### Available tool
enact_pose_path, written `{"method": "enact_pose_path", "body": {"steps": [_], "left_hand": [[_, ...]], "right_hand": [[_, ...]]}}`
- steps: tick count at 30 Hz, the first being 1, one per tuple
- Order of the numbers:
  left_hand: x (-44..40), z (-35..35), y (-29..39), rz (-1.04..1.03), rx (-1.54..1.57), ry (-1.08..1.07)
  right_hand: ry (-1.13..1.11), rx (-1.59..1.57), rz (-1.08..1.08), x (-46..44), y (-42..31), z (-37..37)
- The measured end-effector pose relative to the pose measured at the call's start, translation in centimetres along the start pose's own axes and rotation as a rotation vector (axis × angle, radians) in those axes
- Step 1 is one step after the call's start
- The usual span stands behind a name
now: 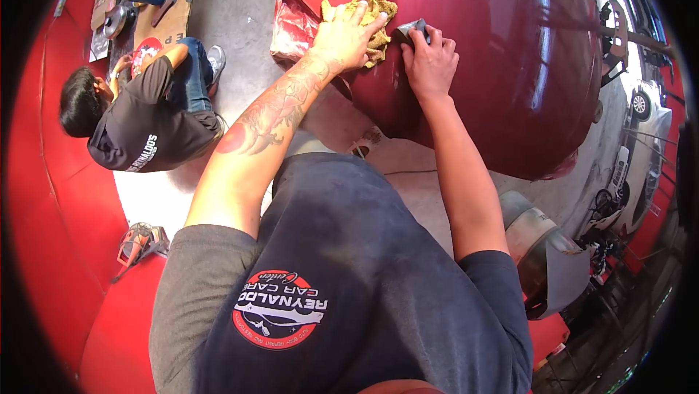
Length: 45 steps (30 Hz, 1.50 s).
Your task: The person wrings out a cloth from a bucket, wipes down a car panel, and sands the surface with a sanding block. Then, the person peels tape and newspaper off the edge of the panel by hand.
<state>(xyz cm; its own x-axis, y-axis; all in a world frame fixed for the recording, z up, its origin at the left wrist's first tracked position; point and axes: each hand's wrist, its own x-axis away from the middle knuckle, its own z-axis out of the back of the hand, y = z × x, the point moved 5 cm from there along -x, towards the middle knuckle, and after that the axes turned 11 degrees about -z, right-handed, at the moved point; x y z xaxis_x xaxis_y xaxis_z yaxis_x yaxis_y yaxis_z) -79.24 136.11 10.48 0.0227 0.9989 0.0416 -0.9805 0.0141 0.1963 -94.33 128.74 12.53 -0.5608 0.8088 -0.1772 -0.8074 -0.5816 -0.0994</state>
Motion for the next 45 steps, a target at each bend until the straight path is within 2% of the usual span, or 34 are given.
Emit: {"method": "enact_pose_path", "body": {"steps": [2, 4, 6, 8, 12, 13, 16, 20, 22, 26, 29, 34, 36, 42, 45], "left_hand": [[0.3, -0.1, 0.2, -0.014, -0.012, -0.001], [-0.1, 0.1, 0.0, -0.013, -0.019, 0.012], [-0.1, 0.1, 0.0, -0.008, 0.002, -0.011], [0.1, 0.0, 0.2, 0.003, 0.039, -0.009], [0.0, 0.1, 0.2, -0.001, 0.004, -0.003], [0.1, 0.2, 0.1, 0.003, -0.001, 0.005], [-0.1, -0.5, -0.2, -0.001, 0.058, -0.010], [-0.4, -0.7, -0.3, 0.007, -0.036, -0.044], [-0.3, -0.5, -0.1, 0.003, -0.012, -0.048], [-0.3, -0.1, 0.0, 0.003, 0.038, -0.056], [-0.3, -0.5, -0.2, -0.003, 0.014, -0.042], [-0.6, -0.6, -0.4, -0.009, -0.010, -0.070], [-0.5, -0.7, -0.3, 0.004, 0.004, -0.064], [-0.3, -0.3, -0.2, 0.018, 0.020, -0.049], [-0.4, -0.1, -0.2, 0.009, 0.006, -0.046]], "right_hand": [[-0.007, 0.000, -0.045, 1.1, 0.6, 0.1], [0.048, -0.084, 0.022, 6.2, 1.5, 0.1], [0.003, -0.082, 0.047, 9.7, 2.0, 0.2], [-0.017, -0.097, 0.036, 8.4, 1.7, 0.0], [0.107, -0.058, 0.019, 0.4, 0.2, -0.6], [0.053, -0.045, -0.032, -0.9, -0.2, -0.3], [0.071, -0.091, -0.051, 2.0, 0.5, -0.2], [0.028, -0.095, 0.015, 9.1, 1.7, 0.1], [-0.015, -0.089, 0.046, 8.9, 1.8, 0.1], [0.001, -0.076, -0.041, 0.5, 0.3, -0.2], [-0.027, -0.111, -0.004, 0.5, 0.7, 0.4], [-0.125, -0.068, 0.172, 10.6, 2.6, 1.9], [-0.115, -0.057, 0.277, 10.5, 3.3, 2.1], [-0.027, -0.084, 0.197, 2.2, 1.2, 1.0], [-0.069, -0.131, 0.202, 5.9, 2.7, 1.4]]}}
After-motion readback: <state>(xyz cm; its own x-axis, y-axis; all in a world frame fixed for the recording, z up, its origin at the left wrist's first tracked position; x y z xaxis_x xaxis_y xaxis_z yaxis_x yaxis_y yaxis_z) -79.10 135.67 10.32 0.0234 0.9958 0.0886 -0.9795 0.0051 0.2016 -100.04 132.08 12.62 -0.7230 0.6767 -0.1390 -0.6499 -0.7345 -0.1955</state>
